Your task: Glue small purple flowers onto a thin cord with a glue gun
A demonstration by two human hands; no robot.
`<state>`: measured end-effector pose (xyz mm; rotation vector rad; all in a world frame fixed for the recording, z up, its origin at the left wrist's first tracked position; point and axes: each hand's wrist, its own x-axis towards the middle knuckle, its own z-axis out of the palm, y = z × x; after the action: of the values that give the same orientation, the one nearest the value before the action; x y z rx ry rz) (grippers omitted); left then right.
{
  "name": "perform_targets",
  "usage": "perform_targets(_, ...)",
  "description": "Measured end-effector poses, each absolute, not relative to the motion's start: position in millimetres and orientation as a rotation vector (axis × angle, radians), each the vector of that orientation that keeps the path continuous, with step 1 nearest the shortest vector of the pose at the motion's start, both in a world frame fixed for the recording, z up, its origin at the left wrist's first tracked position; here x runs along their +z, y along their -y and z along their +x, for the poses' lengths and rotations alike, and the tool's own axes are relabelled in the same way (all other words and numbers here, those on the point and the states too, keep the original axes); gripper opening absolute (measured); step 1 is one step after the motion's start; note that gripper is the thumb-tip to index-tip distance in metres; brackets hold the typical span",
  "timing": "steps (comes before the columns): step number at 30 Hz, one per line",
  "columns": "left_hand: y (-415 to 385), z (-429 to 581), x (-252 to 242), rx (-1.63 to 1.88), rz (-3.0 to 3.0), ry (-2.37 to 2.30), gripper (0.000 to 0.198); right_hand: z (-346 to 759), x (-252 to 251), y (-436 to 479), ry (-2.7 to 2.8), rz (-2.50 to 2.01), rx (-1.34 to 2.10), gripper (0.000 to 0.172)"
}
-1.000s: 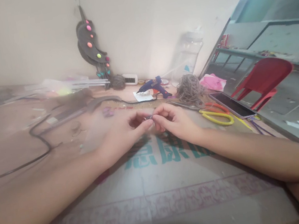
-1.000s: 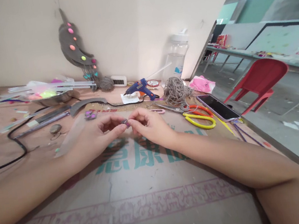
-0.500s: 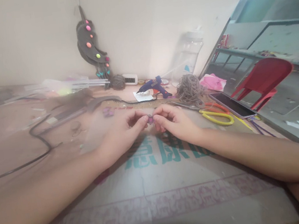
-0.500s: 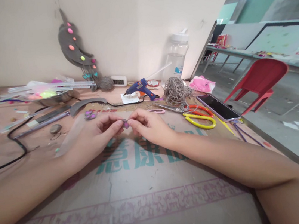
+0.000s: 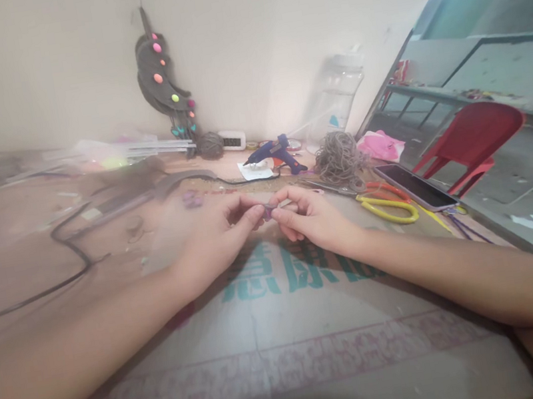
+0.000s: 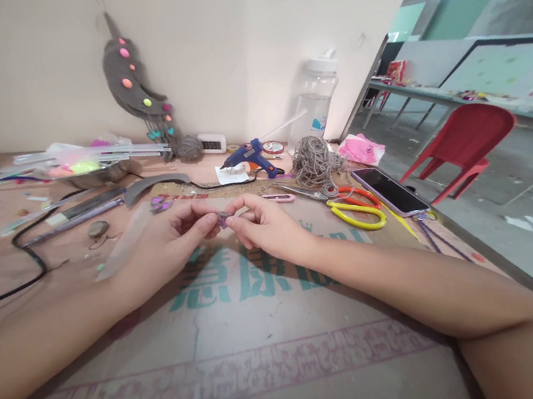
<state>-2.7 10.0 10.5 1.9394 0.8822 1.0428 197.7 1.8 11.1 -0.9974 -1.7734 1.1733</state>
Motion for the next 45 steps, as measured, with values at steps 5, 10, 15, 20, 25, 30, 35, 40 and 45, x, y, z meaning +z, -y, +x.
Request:
perform_targets(5,-9.5,-2.8,10.6,1.035,1.944,-0.882,0.025,198.5,11.2,-2.1,1.782,-1.003,1.171,0.02)
perform_targets(10,-7.5,-1.2,12.9,1.047,1.917,-0.932,0.027,198.8,13.7,-0.8,1.744,-0.963,1.187,0.024)
perform_targets(15,-6.3,-0.8,14.3,1.05,1.902,-0.953,0.025,196.7,14.2,2.9,1.679,-0.954,1.288,0.021)
perform_targets(20,-6.3,-1.2,13.7,1.052,1.898,-0.937,0.026,194.1,13.0,5.0,1.636,-0.974,1.33,0.022)
perform_targets(25,-6.4,-1.0,15.1,1.037,1.934,-0.931,0.026,193.9,15.0,4.9,1.605,-1.003,1.298,0.02)
perform_targets(30,-7.1,-1.7,15.5,1.017,1.962,-0.908,0.025,194.5,16.3,4.5,1.61,-1.027,1.194,0.02)
perform_targets(35,-7.5,-0.5,14.2,0.99,1.925,-0.899,0.026,193.7,14.3,4.8,1.646,-1.064,1.153,0.02)
perform_targets(40,-7.0,1.4,14.7,1.021,1.89,-0.966,0.023,193.1,13.2,5.0,1.685,-1.014,1.185,0.023)
perform_targets(45,-5.4,1.9,17.0,1.044,1.876,-0.966,0.022,193.1,13.1,4.0,1.638,-0.973,1.279,0.026)
